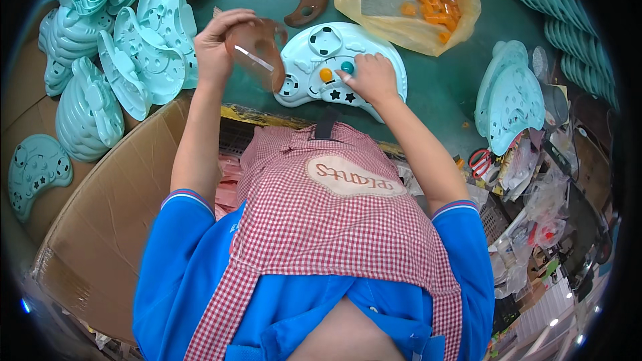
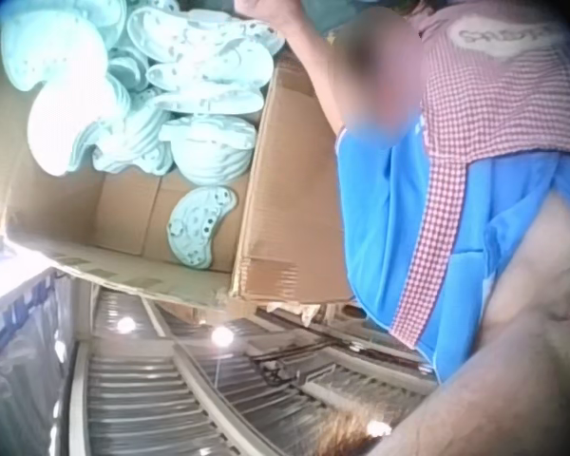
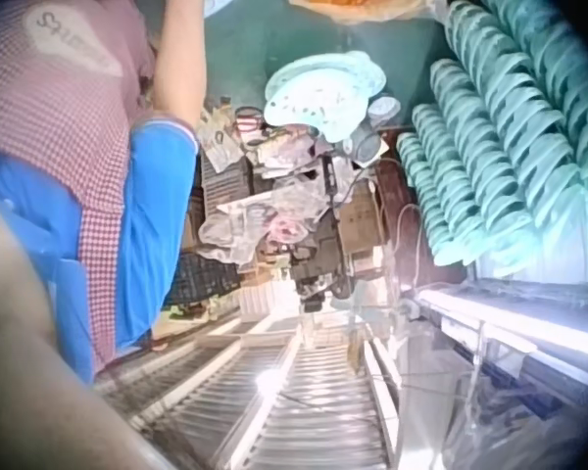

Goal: The person assembles light blue plastic trays by inserting orange and brown plastic pieces into designated slots. They repeatedly pick trays from a stack, insert the pieces, and place the completed trays aside. The person also moves a cardboard box labeled 'SPEAKER' to clear the workspace.

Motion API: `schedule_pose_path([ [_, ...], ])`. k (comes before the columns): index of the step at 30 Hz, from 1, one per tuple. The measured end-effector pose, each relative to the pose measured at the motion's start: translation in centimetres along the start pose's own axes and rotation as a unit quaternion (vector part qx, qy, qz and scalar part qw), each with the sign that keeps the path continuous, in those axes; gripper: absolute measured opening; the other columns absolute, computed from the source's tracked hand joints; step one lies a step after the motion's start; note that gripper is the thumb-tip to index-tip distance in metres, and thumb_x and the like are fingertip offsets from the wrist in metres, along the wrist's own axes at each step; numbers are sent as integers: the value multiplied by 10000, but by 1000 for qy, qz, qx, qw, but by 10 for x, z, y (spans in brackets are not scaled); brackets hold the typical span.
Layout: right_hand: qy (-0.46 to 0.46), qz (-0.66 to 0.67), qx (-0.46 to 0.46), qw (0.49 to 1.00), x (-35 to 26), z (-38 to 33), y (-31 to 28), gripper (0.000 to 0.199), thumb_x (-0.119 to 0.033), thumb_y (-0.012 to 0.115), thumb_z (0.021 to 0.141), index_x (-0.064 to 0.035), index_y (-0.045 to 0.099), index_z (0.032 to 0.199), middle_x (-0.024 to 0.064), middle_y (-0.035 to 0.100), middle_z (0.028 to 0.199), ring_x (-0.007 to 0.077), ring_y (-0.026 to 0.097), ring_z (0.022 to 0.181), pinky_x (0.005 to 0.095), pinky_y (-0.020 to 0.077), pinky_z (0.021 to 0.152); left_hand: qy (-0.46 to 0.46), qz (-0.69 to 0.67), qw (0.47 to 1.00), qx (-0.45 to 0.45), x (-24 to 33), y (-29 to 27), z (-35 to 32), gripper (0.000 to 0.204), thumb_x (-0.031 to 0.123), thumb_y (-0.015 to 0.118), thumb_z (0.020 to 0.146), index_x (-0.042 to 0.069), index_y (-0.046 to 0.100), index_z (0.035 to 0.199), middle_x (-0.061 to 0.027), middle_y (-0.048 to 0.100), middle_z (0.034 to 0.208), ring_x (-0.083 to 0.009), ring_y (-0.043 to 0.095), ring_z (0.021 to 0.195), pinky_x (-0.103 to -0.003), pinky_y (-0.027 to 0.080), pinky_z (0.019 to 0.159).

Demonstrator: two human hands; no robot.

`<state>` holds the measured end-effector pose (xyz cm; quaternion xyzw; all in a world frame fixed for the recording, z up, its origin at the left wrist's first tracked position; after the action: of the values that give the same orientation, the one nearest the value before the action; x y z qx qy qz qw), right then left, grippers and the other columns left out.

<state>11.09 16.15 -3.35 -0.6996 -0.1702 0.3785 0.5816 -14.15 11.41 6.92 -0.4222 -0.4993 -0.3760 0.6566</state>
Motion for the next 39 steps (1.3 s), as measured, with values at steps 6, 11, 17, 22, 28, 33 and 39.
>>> schedule_pose_path([
  [6,-29,434,-70,898,-60,-30,-36,943,-379,781,737,-49,263,1452,246,515,1298,392,551,1148,431,427,989,-135,-288,891,-323,-19,146,-60,271,-53,619,759,3,637,1023,-93,625,1122,-186,604,1008,-305,484,919],
  [11,184,242,8,953,15,-59,-19,798,-318,746,783,-56,333,1413,201,516,1224,402,604,986,450,491,857,-408,-253,862,-162,-72,138,-96,589,43,699,787,23,485,1335,-79,578,1266,-169,581,1071,-312,470,949],
  [17,129,132,-49,982,27,-56,11,748,-352,780,722,-121,462,1358,129,501,1190,345,538,1100,466,469,875,-71,345,919,-177,-71,137,-108,769,188,775,656,190,489,1370,-115,522,1295,-344,515,1122,-418,418,955],
  [22,63,-38,-34,997,22,-49,20,865,-425,794,668,-169,416,1403,100,285,1498,338,266,1381,653,322,976,47,449,865,-217,-78,144,-101,814,361,816,624,259,495,1365,6,449,1396,-360,302,1358,-556,282,1059],
  [28,2,-27,-194,981,40,-46,28,1038,-385,858,565,-213,340,1448,26,154,1578,332,162,1436,694,263,1027,-24,462,827,-319,-100,152,-84,926,388,876,527,383,472,1360,39,427,1393,-370,277,1366,-656,343,995],
  [33,-25,22,-144,989,28,-44,26,1021,-361,861,549,-166,372,1423,76,266,1518,341,269,1373,596,309,1038,-12,474,827,-303,-98,151,-83,938,377,875,524,382,463,1366,32,436,1376,-383,289,1350,-655,348,992],
  [39,29,281,133,950,26,-21,27,400,-348,632,806,-53,573,1070,156,563,952,362,500,879,439,398,829,-36,485,817,-310,-90,154,-88,959,351,882,504,372,469,1369,21,451,1353,-390,314,1330,-575,362,1007],
])
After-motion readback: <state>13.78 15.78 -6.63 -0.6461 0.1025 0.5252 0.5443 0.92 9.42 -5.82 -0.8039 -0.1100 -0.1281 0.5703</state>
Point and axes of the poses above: each hand's wrist, its own z-axis towards the middle knuckle, its own y-axis out of the palm, x = y × z, the point moved 10 cm from there along z, towards the middle knuckle
